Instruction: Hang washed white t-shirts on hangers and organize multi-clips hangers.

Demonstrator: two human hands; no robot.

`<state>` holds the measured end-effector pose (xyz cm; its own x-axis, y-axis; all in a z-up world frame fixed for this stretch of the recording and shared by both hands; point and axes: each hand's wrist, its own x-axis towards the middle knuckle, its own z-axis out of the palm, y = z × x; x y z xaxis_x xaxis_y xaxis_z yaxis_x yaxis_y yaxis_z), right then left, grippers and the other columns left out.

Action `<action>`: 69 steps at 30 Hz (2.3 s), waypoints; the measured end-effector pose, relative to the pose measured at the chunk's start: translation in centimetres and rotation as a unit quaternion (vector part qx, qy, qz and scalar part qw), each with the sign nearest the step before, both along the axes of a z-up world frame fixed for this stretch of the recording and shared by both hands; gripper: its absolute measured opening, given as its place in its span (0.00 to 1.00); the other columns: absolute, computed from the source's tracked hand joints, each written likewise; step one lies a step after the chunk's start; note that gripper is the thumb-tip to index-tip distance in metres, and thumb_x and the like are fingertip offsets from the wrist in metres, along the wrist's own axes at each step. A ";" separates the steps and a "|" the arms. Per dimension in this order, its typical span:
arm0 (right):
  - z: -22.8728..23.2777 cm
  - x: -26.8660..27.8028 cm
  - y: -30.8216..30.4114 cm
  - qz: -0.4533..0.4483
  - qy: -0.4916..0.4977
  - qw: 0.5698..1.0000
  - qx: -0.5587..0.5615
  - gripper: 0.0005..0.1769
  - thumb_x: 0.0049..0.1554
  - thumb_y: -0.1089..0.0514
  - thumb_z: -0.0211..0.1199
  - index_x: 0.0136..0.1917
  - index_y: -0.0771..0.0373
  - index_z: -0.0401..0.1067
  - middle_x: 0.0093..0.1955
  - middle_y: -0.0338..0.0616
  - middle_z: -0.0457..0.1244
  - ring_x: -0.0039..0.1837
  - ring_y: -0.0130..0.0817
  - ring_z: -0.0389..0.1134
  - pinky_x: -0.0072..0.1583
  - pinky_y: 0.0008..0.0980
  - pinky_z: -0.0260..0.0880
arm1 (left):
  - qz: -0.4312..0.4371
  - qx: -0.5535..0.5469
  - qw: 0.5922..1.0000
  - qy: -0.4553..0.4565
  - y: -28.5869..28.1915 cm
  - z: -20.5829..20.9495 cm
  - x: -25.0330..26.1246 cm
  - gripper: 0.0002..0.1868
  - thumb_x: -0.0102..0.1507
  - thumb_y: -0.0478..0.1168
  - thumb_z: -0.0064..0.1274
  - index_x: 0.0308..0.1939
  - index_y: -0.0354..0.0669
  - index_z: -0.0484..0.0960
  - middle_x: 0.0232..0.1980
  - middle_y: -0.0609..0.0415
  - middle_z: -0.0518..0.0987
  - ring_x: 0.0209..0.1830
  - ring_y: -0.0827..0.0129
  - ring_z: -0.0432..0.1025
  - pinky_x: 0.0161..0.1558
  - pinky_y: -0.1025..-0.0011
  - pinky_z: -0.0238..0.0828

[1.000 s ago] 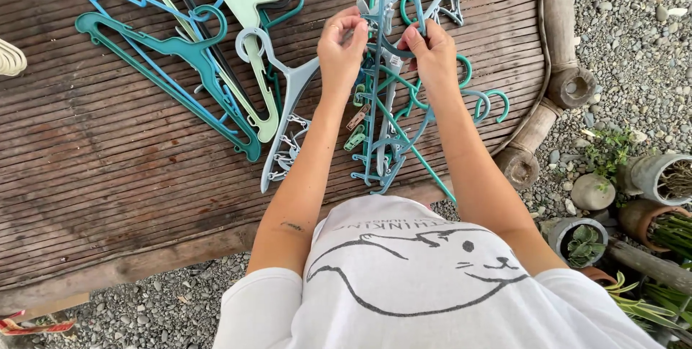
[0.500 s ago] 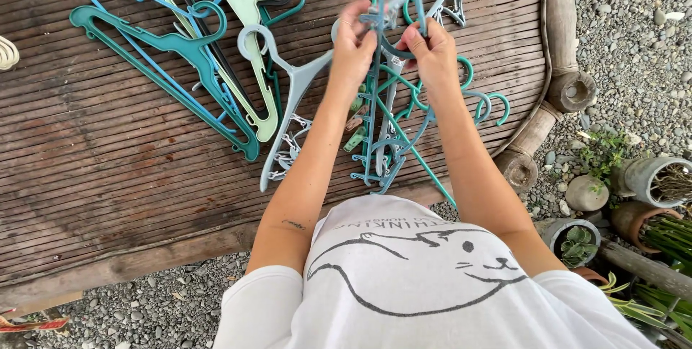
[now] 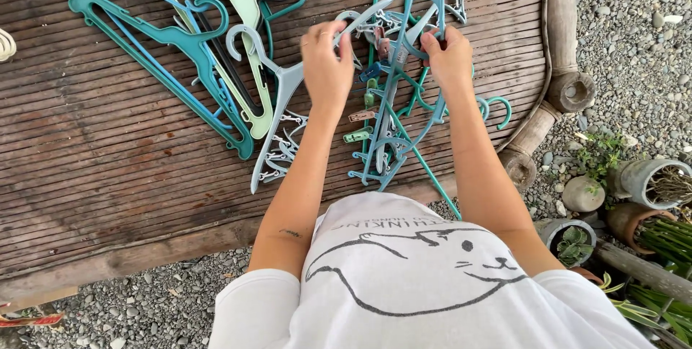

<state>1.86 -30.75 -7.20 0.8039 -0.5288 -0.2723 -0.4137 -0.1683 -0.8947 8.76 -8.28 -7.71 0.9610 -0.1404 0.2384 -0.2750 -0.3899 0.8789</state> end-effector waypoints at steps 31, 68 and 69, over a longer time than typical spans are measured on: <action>6.2 -1.0 9.1 0.077 -0.245 0.923 -0.286 0.14 0.61 0.67 0.64 0.60 0.62 0.70 0.70 0.50 0.59 0.71 0.46 0.60 0.68 0.46 0.63 | 0.135 0.118 0.979 -0.100 12.1 7.4 -6.0 0.39 0.59 0.25 0.60 0.72 0.43 0.62 0.54 0.47 0.73 0.54 0.53 0.72 0.54 0.58 0.69; 16.0 -29.9 48.0 0.800 -0.437 0.412 -0.013 0.18 0.55 0.55 0.78 0.58 0.53 0.79 0.55 0.37 0.68 0.60 0.38 0.66 0.66 0.41 0.54 | 0.644 0.258 0.717 -0.062 28.7 15.7 -60.7 0.33 0.56 0.47 0.72 0.60 0.42 0.74 0.47 0.54 0.80 0.50 0.56 0.71 0.54 0.57 0.65; 16.0 -32.0 49.8 0.806 -0.438 0.398 -0.002 0.18 0.55 0.55 0.78 0.58 0.53 0.79 0.55 0.37 0.68 0.60 0.38 0.66 0.66 0.41 0.54 | 0.657 0.262 0.704 -0.058 29.4 15.6 -63.1 0.33 0.56 0.47 0.72 0.60 0.42 0.74 0.47 0.54 0.80 0.50 0.56 0.71 0.54 0.57 0.65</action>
